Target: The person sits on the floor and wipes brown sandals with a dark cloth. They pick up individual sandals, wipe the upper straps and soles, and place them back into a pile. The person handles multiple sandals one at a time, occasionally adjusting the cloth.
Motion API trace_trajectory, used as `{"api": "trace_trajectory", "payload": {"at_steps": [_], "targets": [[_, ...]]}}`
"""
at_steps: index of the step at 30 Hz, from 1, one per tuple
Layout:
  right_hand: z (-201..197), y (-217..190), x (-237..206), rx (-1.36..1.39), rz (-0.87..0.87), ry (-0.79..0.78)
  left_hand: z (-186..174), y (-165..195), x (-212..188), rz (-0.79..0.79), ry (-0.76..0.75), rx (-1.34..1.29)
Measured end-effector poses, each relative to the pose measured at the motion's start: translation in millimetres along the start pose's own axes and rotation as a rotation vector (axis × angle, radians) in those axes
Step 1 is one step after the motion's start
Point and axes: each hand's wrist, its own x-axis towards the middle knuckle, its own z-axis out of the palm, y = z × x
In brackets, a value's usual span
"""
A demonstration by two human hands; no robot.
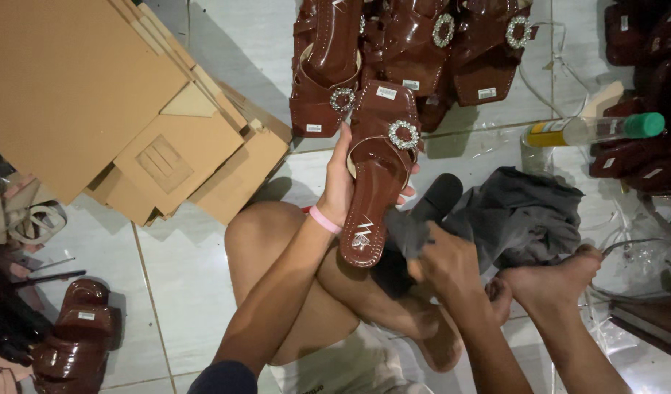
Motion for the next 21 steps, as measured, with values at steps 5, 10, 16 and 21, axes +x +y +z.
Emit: {"api": "trace_trajectory", "payload": {"at_steps": [5,10,16,21], "targets": [[-2,-9,22,0.026,0.091,0.066,0,-1,2,0.105,0.062,0.016],[8,-26,5,0.041,-0.001,0.134,-2,7,-1,0.067,0.016,-0.003],[8,-49,-36,0.063,-0.004,0.058,1,12,-1,0.111,-0.04,-0.072],[4,-50,-35,0.098,0.024,0.05,5,13,-2,0.086,-0.157,-0.081]]}}
